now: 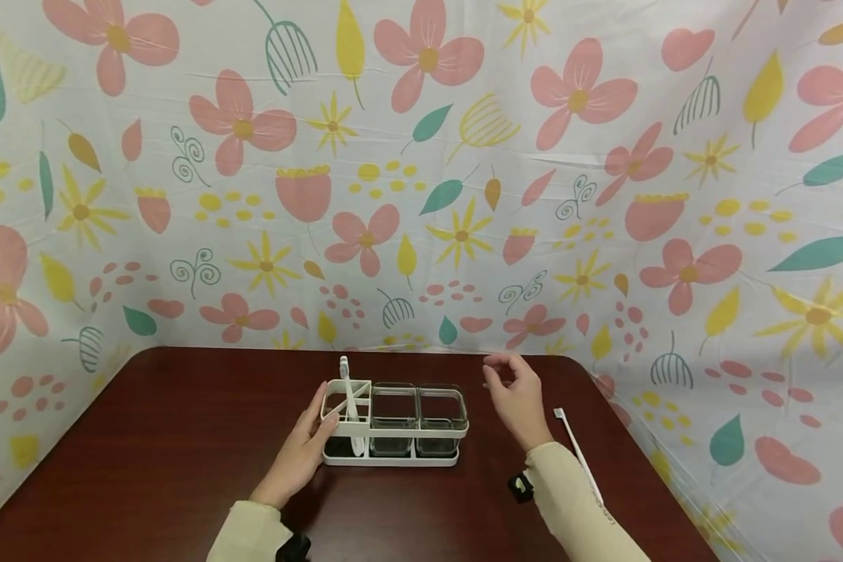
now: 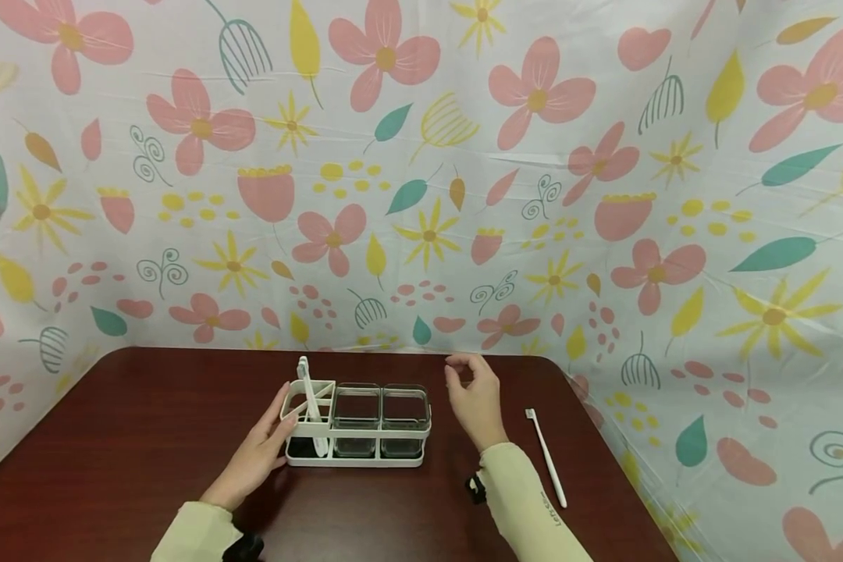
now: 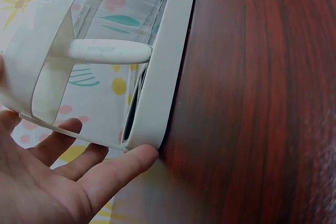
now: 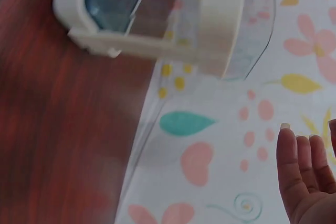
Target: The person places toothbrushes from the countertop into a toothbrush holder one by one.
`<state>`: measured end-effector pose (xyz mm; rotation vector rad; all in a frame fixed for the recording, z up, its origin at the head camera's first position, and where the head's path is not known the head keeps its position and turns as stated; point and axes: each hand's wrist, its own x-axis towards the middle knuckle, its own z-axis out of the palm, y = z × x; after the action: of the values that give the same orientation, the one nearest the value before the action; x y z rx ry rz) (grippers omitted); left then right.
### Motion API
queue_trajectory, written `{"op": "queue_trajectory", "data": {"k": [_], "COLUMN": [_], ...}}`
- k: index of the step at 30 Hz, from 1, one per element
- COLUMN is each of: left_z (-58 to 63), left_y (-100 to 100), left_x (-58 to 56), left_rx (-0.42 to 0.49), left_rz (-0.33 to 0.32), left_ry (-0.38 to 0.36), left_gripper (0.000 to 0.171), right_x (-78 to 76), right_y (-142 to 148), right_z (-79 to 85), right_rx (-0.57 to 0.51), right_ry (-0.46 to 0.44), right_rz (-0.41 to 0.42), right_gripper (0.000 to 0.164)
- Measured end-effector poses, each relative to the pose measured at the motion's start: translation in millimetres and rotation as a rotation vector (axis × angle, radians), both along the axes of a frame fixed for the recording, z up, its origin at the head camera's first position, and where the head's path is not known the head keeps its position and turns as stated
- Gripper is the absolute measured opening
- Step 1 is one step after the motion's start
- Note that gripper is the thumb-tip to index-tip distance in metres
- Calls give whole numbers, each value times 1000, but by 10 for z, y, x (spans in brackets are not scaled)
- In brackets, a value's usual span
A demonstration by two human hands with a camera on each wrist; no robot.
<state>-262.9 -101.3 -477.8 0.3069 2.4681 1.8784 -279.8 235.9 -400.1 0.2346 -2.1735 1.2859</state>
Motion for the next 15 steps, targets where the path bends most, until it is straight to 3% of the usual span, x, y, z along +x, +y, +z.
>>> {"op": "queue_trajectory", "data": {"k": [15], "left_z": [57], "left_y": [10], "left_x": [35], "left_rx": [13], "left_rz": [5], "left_ry": [-11], "left_gripper": [63], "right_x": [85], "right_y": [411], "right_z": [-132], "right_rx": [8], "right_ry": [-117], "right_rz": [-73], "right_gripper": [14]}}
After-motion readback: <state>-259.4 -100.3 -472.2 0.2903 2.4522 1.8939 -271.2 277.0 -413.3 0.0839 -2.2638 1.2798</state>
